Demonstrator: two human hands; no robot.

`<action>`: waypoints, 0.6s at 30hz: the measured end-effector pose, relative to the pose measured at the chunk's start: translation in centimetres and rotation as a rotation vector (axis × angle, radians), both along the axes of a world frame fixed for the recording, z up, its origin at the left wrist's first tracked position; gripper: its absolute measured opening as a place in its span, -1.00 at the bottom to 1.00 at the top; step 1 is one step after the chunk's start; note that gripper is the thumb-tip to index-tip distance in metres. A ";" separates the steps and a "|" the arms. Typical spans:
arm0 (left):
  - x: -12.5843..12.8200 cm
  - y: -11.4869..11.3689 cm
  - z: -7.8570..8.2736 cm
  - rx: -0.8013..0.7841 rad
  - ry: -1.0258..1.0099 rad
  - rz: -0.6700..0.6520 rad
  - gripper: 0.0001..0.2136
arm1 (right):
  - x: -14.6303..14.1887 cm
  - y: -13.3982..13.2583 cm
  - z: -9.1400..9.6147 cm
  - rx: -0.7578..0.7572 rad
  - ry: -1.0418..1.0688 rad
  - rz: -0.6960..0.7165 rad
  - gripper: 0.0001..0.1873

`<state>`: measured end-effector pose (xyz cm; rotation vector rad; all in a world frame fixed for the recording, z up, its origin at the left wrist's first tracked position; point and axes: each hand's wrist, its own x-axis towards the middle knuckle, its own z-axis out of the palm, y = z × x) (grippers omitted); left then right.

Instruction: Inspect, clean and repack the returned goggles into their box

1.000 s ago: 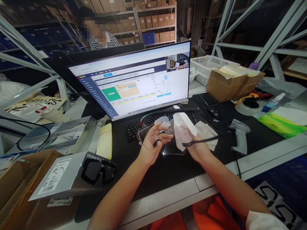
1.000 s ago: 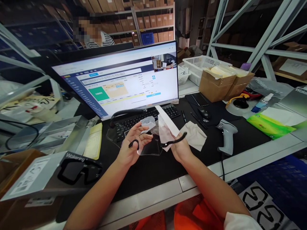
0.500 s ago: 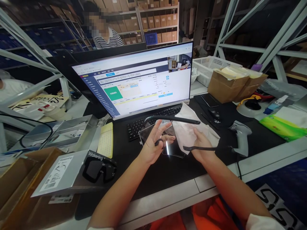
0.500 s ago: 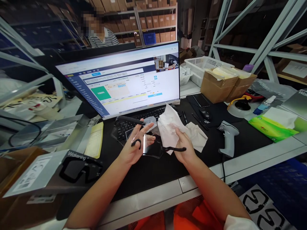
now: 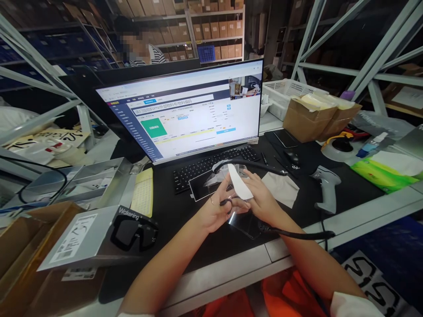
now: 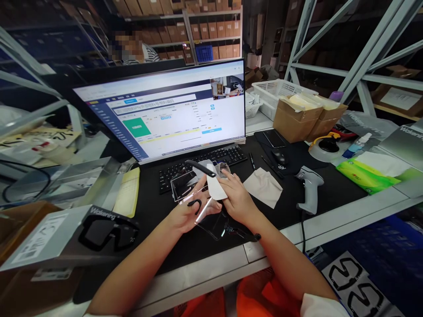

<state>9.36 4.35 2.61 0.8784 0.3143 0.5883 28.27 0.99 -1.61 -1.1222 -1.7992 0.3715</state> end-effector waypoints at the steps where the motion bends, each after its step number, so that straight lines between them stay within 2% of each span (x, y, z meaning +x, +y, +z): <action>1: 0.0 0.0 0.0 -0.006 -0.003 -0.010 -0.02 | -0.1 0.0 0.0 -0.002 0.039 0.001 -0.56; 3: -0.1 0.1 0.1 -0.007 -0.009 -0.038 -0.02 | -0.4 -0.1 -0.1 -0.046 0.206 -0.031 -0.63; 6: -0.1 0.1 0.1 0.004 -0.009 -0.054 -0.07 | -0.7 -0.3 -0.1 -0.182 0.522 -0.219 -0.63; 8: 0.0 0.2 0.0 -0.005 -0.001 -0.065 -0.13 | -0.8 -0.3 -0.1 -0.159 0.606 -0.343 -0.61; 9: 0.0 0.1 -0.1 -0.014 0.003 -0.080 -0.15 | -0.7 -0.3 -0.1 -0.107 0.594 -0.352 -0.61; 10: 0.1 0.1 -0.2 -0.022 0.007 -0.097 -0.16 | -0.7 -0.3 0.0 -0.052 0.554 -0.315 -0.63; 12: 0.2 0.1 -0.4 -0.033 0.006 -0.130 -0.17 | -0.5 -0.3 0.0 0.010 0.431 -0.137 -0.64; 14: 0.4 0.0 -0.5 -0.041 -0.005 -0.143 -0.19 | -0.4 -0.2 0.0 0.000 0.333 0.036 -0.65; 15: 0.5 -0.1 -0.6 -0.050 -0.012 -0.144 -0.21 | -0.4 -0.2 0.1 -0.022 0.319 0.079 -0.65; 16: 0.5 -0.2 -0.6 -0.060 -0.019 -0.143 -0.23 | -0.4 -0.2 0.0 -0.054 0.341 0.089 -0.65; 18: 0.7 -0.3 -0.6 -0.080 -0.034 -0.113 -0.27 | -0.5 -0.1 0.0 -0.156 0.516 0.024 -0.67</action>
